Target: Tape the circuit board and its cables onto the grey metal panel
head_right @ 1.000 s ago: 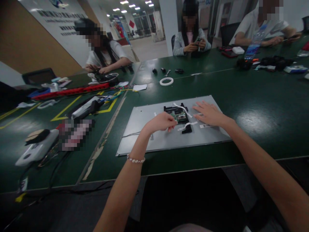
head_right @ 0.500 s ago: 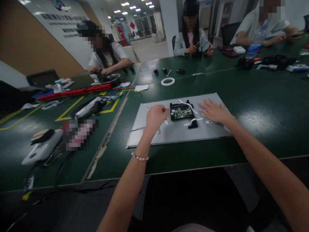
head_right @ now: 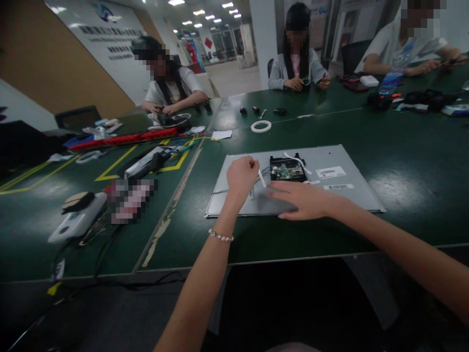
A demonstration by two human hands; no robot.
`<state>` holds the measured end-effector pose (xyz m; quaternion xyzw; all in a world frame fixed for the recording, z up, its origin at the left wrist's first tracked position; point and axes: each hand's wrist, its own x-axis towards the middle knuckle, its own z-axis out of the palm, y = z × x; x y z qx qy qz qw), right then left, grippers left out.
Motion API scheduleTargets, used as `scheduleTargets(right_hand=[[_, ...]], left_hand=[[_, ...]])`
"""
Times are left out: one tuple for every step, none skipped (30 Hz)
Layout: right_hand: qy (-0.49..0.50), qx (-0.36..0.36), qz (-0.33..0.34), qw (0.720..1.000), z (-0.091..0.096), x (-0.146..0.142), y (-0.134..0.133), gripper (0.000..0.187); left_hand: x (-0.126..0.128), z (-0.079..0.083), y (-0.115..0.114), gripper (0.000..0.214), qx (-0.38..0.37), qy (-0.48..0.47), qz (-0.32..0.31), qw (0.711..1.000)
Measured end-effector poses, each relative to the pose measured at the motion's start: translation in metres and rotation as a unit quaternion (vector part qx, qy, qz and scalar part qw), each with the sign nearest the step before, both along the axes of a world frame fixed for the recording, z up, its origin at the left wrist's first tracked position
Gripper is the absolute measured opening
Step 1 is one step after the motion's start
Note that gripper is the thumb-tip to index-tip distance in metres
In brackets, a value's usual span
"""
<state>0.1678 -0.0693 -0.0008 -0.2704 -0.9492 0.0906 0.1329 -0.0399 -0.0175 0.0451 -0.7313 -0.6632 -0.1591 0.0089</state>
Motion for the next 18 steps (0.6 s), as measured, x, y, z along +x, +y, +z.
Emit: scheduleTargets(right_hand=[[0.000,-0.014,0.023,1.000,-0.003,-0.008,-0.006,0.063],[0.000,-0.023,0.036,0.999,-0.007,-0.014,-0.010,0.062],[0.001,-0.028,0.041,0.999,-0.011,-0.017,-0.012,0.060],[0.003,-0.031,0.039,0.999,-0.015,-0.019,-0.013,0.058],[0.007,-0.033,0.034,0.999,-0.017,-0.020,-0.014,0.055],[0.011,-0.036,0.028,0.999,-0.019,-0.020,-0.014,0.054],[0.016,-0.040,0.024,0.999,-0.020,-0.020,-0.014,0.053],[0.021,-0.045,0.020,0.999,-0.020,-0.020,-0.014,0.053],[0.025,-0.049,0.016,0.998,-0.020,-0.019,-0.014,0.053],[0.028,-0.052,0.012,0.998,-0.020,-0.019,-0.014,0.053],[0.029,-0.054,0.008,0.998,-0.020,-0.019,-0.015,0.052],[0.029,-0.054,0.005,0.998,-0.019,-0.019,-0.016,0.052],[0.030,-0.054,0.000,0.998,-0.020,-0.019,-0.017,0.052],[0.032,-0.054,-0.007,0.998,-0.020,-0.019,-0.017,0.052],[0.033,-0.053,-0.016,0.998,-0.021,-0.018,-0.018,0.052],[0.031,-0.052,-0.028,0.998,-0.022,-0.017,-0.018,0.052],[0.028,-0.051,-0.041,0.997,-0.023,-0.016,-0.018,0.052],[0.023,-0.049,-0.055,0.997,-0.024,-0.014,-0.017,0.052]], left_hand=[[-0.001,0.000,0.001,0.035,0.001,0.000,0.002,1.000],[-0.002,0.000,0.001,0.035,0.001,-0.001,0.004,1.000],[-0.003,0.000,0.002,0.035,0.003,-0.001,0.005,1.000],[-0.004,-0.001,0.002,0.035,0.005,-0.002,0.005,1.000],[-0.004,-0.001,0.002,0.035,0.007,-0.003,0.004,1.000],[-0.005,-0.001,0.002,0.035,0.007,-0.004,0.003,1.000],[-0.005,-0.001,0.002,0.035,0.005,-0.005,0.002,1.000],[-0.004,0.000,0.002,0.035,0.001,-0.006,0.002,1.000],[-0.004,0.000,0.002,0.035,-0.004,-0.007,0.002,1.000],[-0.004,0.000,0.002,0.035,-0.009,-0.009,0.002,1.000],[-0.005,0.000,0.002,0.035,-0.012,-0.011,0.004,1.000],[-0.005,0.000,0.002,0.035,-0.013,-0.012,0.005,1.000],[-0.005,0.000,0.003,0.035,-0.011,-0.014,0.006,1.000],[-0.006,-0.001,0.003,0.035,-0.009,-0.015,0.006,1.000],[-0.007,-0.001,0.003,0.035,-0.006,-0.017,0.005,1.000],[-0.007,-0.002,0.004,0.034,-0.002,-0.018,0.004,1.000],[-0.008,-0.003,0.004,0.034,0.000,-0.019,0.004,1.000],[-0.008,-0.004,0.004,0.034,0.001,-0.019,0.005,1.000]])
